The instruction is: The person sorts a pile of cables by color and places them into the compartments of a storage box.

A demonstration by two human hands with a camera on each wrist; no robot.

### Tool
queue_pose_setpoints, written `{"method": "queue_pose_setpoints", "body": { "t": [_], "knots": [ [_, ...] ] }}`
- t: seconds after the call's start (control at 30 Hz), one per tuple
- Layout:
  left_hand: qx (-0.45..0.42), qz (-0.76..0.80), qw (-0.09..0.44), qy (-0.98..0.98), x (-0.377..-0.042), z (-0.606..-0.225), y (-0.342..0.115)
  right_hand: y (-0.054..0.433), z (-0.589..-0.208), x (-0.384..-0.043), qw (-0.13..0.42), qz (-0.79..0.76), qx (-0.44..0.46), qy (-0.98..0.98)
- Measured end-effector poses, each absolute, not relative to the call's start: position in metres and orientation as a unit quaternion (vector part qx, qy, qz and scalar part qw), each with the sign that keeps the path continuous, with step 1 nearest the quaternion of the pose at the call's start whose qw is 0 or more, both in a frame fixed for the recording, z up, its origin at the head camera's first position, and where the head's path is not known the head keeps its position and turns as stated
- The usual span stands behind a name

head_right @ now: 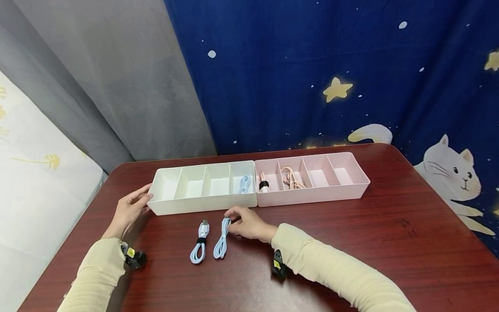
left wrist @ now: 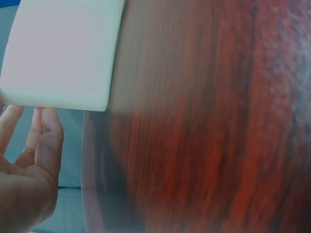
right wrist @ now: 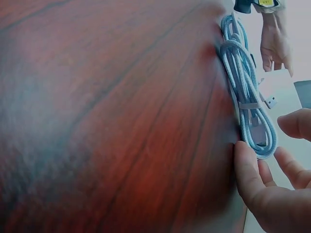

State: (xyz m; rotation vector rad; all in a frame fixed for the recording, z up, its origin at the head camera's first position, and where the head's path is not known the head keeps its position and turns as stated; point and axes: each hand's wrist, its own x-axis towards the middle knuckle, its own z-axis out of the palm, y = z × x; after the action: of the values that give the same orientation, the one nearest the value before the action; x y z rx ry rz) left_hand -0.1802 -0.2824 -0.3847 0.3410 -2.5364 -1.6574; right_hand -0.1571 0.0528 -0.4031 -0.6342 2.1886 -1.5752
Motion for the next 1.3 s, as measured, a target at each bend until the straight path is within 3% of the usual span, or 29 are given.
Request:
{"method": "queue_pose_setpoints", "body": {
  "t": [0.8, 1.3],
  "knots": [
    [0.107, -0.547, 0.047, -0.829, -0.181, -0.385, -0.283, 0.046, -0.394, -0.149, 0.181, -0.544, -0.207, 0.793],
    [0.109, -0.548, 0.043, -0.828, -0.180, -0.384, -0.283, 0.044, -0.409, -0.161, 0.200, -0.552, -0.193, 0.786]
  ]
}}
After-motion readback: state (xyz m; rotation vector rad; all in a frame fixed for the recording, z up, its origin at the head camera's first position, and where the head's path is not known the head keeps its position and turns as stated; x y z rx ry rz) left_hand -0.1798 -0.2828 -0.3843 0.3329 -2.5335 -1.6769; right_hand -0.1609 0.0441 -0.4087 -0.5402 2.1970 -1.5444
